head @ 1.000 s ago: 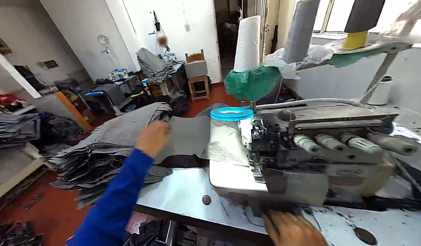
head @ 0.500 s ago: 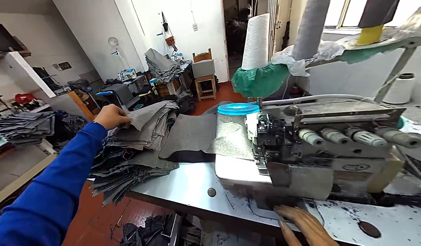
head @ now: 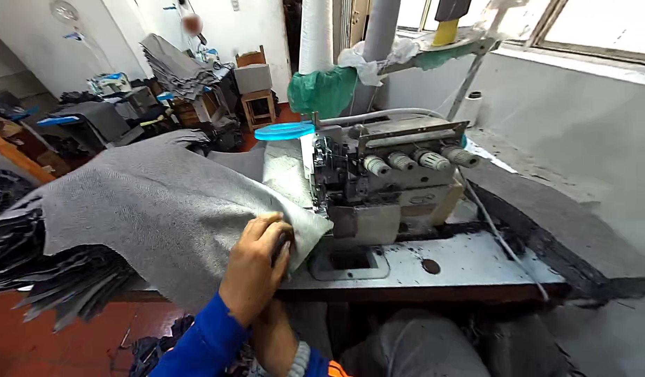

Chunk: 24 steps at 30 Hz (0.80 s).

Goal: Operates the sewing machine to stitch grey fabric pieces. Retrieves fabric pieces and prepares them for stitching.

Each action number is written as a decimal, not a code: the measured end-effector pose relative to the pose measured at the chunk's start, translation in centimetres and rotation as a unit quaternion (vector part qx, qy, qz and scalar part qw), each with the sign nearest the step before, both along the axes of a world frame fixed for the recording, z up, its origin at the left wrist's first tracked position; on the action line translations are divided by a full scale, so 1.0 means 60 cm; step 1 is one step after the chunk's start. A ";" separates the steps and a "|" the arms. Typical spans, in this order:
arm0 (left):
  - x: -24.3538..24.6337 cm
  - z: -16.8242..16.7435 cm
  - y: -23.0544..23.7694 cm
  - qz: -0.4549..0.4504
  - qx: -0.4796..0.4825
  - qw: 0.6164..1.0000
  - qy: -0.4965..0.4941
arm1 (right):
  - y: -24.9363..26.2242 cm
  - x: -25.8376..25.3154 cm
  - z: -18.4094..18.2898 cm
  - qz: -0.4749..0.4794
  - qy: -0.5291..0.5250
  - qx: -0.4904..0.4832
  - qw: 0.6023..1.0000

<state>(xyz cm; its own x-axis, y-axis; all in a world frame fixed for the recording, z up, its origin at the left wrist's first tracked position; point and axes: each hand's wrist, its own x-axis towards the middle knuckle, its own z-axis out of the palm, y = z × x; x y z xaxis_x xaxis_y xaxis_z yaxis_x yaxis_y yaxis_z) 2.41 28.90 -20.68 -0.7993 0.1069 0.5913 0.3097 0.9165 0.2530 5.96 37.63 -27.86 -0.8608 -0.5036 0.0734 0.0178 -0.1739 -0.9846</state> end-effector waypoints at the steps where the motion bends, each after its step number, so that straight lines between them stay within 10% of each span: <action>1: -0.003 -0.014 -0.007 -0.024 -0.041 0.999 0.009 | 0.020 -0.005 -0.004 0.010 0.003 -0.011 1.000; 7: 0.027 -0.021 -0.022 0.010 -0.124 0.991 0.040 | 0.230 -0.002 -0.035 -0.088 0.191 0.188 0.959; 12: -0.027 -0.020 -0.021 -0.003 -0.096 0.990 0.099 | 0.524 -0.165 0.031 -0.322 0.363 0.496 0.720; 15: -0.061 -0.027 -0.017 -0.036 -0.078 0.989 0.121 | 0.603 -0.193 0.085 -0.335 0.258 0.610 0.670; 24: -0.088 -0.034 -0.024 -0.028 -0.073 0.995 0.063 | 0.642 -0.203 0.090 -0.339 0.243 0.535 0.735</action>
